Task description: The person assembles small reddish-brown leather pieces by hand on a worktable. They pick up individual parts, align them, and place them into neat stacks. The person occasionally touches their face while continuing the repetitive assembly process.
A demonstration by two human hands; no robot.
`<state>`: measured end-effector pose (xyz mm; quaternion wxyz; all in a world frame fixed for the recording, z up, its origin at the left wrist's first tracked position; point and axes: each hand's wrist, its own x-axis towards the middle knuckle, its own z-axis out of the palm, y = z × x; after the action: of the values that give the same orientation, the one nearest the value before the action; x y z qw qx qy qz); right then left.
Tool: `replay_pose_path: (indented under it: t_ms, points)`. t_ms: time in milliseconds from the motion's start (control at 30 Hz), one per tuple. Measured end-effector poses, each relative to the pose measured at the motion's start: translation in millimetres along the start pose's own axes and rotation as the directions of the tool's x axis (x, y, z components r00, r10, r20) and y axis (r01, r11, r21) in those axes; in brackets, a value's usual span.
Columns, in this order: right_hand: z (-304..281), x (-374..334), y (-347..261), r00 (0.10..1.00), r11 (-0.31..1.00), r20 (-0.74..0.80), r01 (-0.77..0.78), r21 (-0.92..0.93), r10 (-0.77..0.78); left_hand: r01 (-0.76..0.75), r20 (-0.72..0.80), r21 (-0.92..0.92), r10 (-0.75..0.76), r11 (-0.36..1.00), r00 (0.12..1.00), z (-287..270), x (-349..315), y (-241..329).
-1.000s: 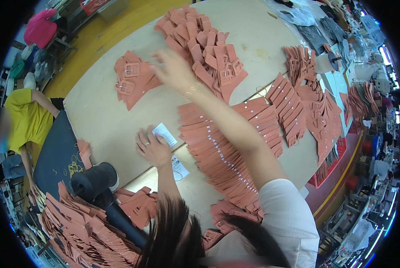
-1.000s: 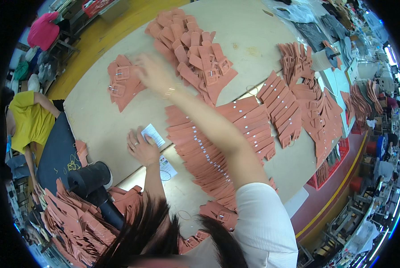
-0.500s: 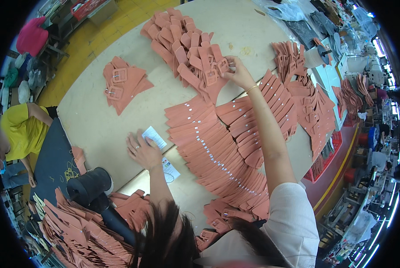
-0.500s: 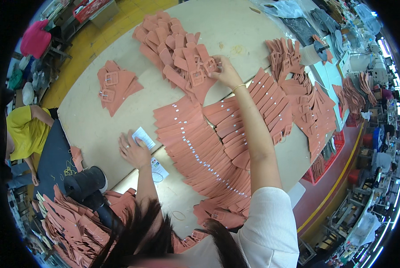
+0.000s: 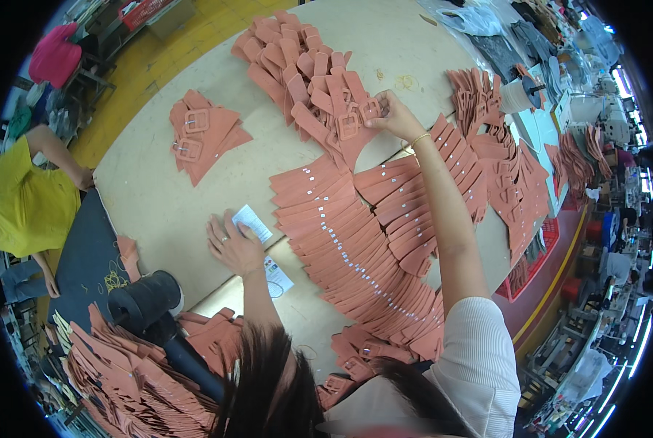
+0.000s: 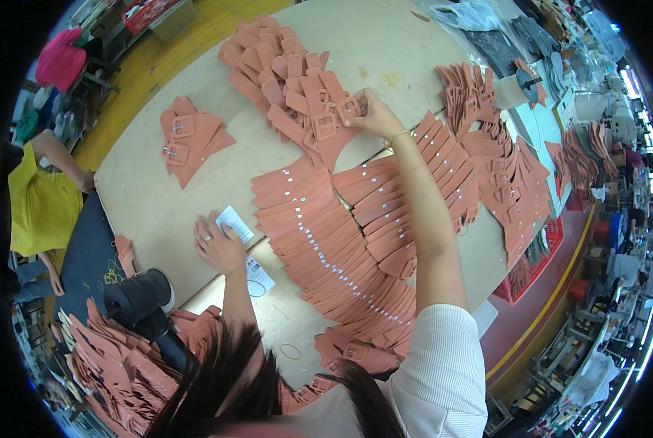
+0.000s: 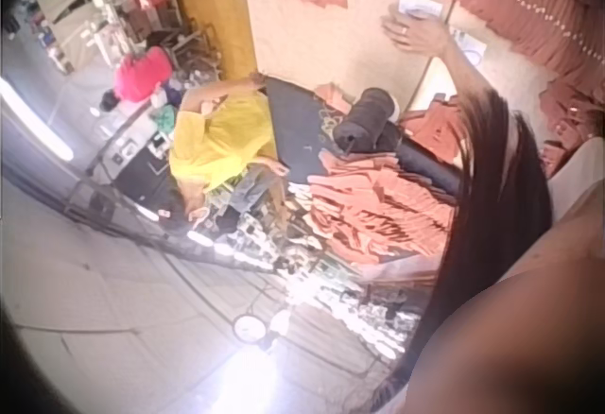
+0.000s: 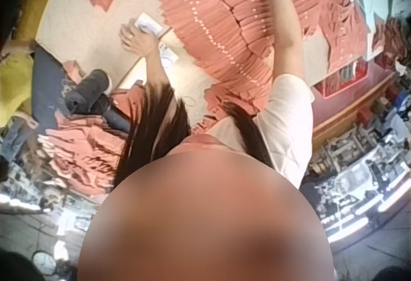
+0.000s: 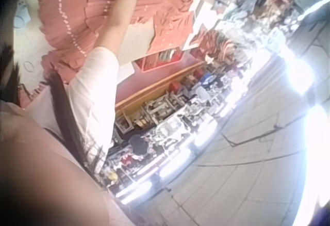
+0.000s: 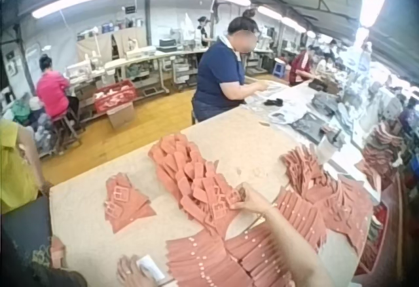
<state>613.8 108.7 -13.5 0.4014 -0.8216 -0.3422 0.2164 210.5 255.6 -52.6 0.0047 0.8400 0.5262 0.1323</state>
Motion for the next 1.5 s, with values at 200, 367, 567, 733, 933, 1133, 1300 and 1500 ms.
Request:
replay_pose_path:
  t_ms: [200, 367, 567, 733, 933, 1133, 1300, 1500]
  points:
    - [-4.2, -5.4, -5.4, 0.995, 0.999, 0.103, -0.021, 0.032, 0.017, 0.011, 0.01, 0.013, -0.011, 1.0, 1.0, -0.9, 0.0, 0.9]
    - [-2.8, -25.3, -13.9, 0.987, 0.951, 0.153, 0.001, 0.31, -0.051, 0.019, 0.035, 0.009, -0.019, 1.0, 0.999, -1.5, 1.0, 1.1]
    - [-28.3, -66.6, -74.7, 0.998, 0.975, 0.037, 0.056, -0.213, -0.049, 0.014, 0.011, -0.004, -0.014, 1.0, 1.0, -1.9, 0.8, 0.9]
    - [-49.8, -103.8, -148.2, 0.991, 0.967, 0.038, 0.135, -0.216, -0.13, 0.019, -0.017, -0.023, -0.019, 1.0, 1.0, -1.5, 0.7, -0.8]
    - [-40.1, -78.1, -139.2, 0.961, 0.985, 0.267, 0.029, 0.169, -0.074, 0.031, -0.002, -0.043, -0.031, 0.999, 1.0, -1.9, 1.2, 0.1]
    - [14.1, -17.3, -60.3, 0.979, 0.946, 0.111, 0.193, -0.259, -0.169, 0.036, 0.002, -0.04, -0.036, 0.999, 0.999, -2.8, 2.0, 0.0]
    - [23.0, -12.7, -33.6, 0.995, 0.98, 0.042, 0.102, -0.172, -0.096, 0.031, -0.011, -0.043, -0.032, 0.999, 0.999, -3.4, 1.1, -0.8]
    - [13.9, -12.3, -42.4, 0.985, 0.924, 0.075, 0.171, -0.342, -0.155, 0.054, 0.041, -0.032, -0.052, 0.998, 0.998, -6.3, 1.8, 1.0]
